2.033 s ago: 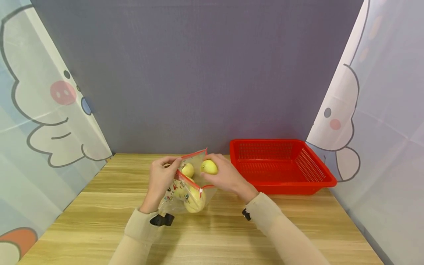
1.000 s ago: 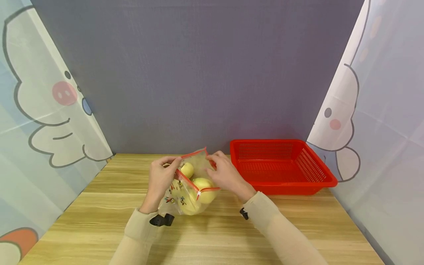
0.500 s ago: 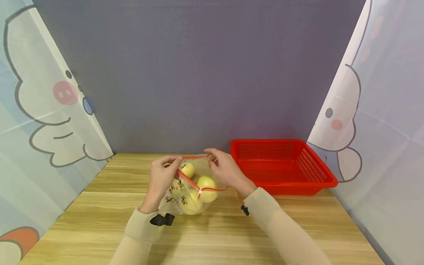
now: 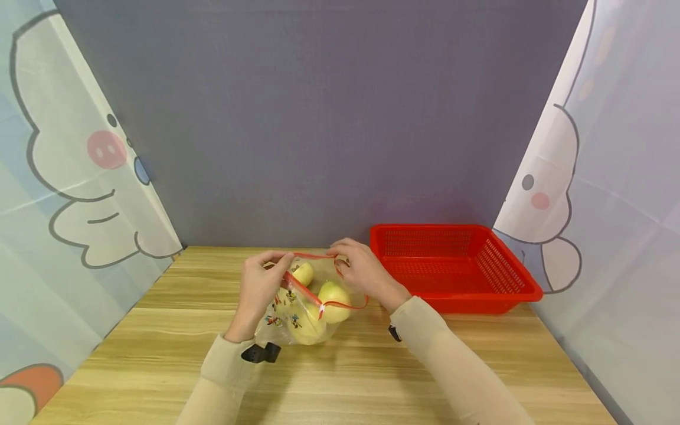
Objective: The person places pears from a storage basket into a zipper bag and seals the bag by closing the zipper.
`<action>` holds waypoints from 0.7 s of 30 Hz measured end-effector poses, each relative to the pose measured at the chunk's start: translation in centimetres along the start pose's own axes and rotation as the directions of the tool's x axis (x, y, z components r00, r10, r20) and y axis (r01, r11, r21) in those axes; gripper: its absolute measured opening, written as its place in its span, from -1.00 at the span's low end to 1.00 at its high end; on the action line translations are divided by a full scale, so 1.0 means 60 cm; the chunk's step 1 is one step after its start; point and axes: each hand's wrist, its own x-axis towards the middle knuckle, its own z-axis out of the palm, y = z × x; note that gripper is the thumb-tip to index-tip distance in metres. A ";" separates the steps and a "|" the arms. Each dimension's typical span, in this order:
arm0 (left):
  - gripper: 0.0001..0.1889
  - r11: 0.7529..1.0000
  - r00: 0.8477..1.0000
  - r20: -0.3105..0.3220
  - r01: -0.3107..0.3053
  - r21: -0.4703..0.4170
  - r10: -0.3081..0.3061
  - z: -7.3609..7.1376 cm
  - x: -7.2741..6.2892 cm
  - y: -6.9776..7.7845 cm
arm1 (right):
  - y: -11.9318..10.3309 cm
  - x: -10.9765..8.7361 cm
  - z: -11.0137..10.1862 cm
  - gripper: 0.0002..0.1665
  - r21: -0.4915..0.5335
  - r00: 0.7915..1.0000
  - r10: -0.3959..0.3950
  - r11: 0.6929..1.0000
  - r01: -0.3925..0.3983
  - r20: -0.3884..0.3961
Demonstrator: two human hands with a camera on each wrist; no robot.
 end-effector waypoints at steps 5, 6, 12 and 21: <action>-0.77 1.000 1.000 0.009 -0.001 -0.014 0.002 -0.002 0.001 -0.003 | 0.002 0.000 0.001 -0.68 0.027 0.997 -0.072 0.997 0.071 0.011; -0.76 1.000 1.000 0.011 -0.004 -0.018 0.004 -0.003 0.002 -0.003 | 0.002 0.000 0.001 -0.67 0.028 0.996 -0.086 0.996 0.086 0.016; -0.79 1.000 1.000 0.012 -0.012 -0.020 0.012 -0.003 0.002 -0.003 | 0.007 -0.001 0.002 -0.68 0.023 0.990 -0.132 0.991 0.131 0.041; -0.79 1.000 0.999 0.031 0.007 -0.019 -0.006 -0.001 0.002 -0.002 | 0.016 0.006 0.005 -0.77 -0.019 0.993 -0.118 0.993 0.118 0.001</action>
